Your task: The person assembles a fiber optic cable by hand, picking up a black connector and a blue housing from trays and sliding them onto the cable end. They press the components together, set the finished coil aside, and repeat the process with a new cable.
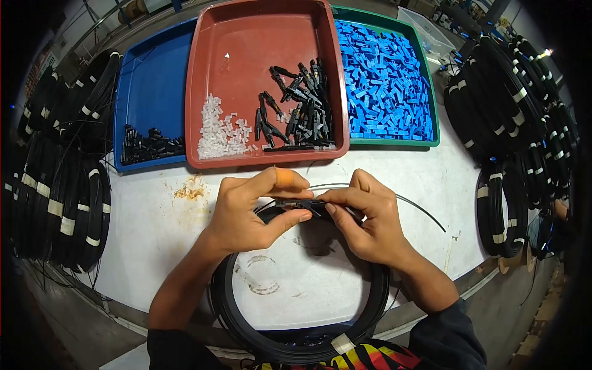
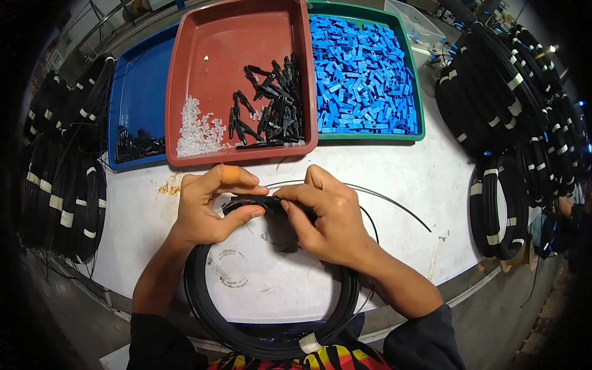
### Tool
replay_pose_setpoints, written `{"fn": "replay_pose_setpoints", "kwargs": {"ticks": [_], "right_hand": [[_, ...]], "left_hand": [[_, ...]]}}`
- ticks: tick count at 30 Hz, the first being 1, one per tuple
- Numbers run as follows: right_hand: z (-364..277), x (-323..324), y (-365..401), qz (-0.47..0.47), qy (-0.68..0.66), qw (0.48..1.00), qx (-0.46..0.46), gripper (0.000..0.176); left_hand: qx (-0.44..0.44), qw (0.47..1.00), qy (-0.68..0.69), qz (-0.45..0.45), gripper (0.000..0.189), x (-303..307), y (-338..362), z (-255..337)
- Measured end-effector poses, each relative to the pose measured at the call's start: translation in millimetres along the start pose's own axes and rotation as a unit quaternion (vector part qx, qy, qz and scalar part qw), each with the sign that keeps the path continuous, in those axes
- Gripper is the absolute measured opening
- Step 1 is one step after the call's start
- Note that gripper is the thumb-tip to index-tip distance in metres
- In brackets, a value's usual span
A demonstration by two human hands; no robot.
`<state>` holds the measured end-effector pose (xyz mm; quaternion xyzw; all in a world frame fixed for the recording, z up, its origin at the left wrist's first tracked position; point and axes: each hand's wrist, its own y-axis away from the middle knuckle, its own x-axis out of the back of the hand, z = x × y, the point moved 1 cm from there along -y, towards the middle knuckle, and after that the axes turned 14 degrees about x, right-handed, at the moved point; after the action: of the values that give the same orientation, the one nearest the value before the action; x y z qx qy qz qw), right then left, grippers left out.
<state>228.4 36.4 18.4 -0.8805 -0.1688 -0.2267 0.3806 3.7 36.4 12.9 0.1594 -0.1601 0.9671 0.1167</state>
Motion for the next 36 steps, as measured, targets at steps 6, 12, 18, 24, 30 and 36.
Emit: {"fn": "replay_pose_setpoints", "kwargs": {"ticks": [6, 12, 18, 24, 30, 36], "right_hand": [[-1.7, -1.0, 0.1, -0.002, 0.032, 0.998, 0.045, 0.019], [-6.3, -2.0, 0.1, -0.027, 0.049, 0.996, 0.07, 0.031], [-9.8, -3.2, -1.9, 0.001, 0.075, 0.992, 0.101, 0.049], [-3.0, -4.5, 0.2, 0.036, 0.054, 0.99, 0.125, 0.035], [-1.5, -4.2, 1.9, 0.017, 0.025, 0.995, 0.099, 0.029], [1.5, -6.4, -0.3, 0.035, 0.033, 0.981, 0.188, 0.036]], "left_hand": [[-0.004, 0.997, -0.06, 0.051, 0.021, -6.3, 0.4, 3.1], [-0.077, 0.993, -0.048, 0.074, 0.02, -8.5, -0.5, -3.7], [-0.06, 0.995, -0.021, 0.08, 0.016, -6.8, 2.3, -4.5], [-0.043, 0.997, -0.015, 0.066, 0.017, -5.7, 4.0, -3.1], [-0.023, 0.998, 0.02, 0.055, 0.016, -5.3, 3.7, -2.9], [0.027, 0.997, 0.07, 0.029, 0.013, -6.0, 4.4, -6.4]]}}
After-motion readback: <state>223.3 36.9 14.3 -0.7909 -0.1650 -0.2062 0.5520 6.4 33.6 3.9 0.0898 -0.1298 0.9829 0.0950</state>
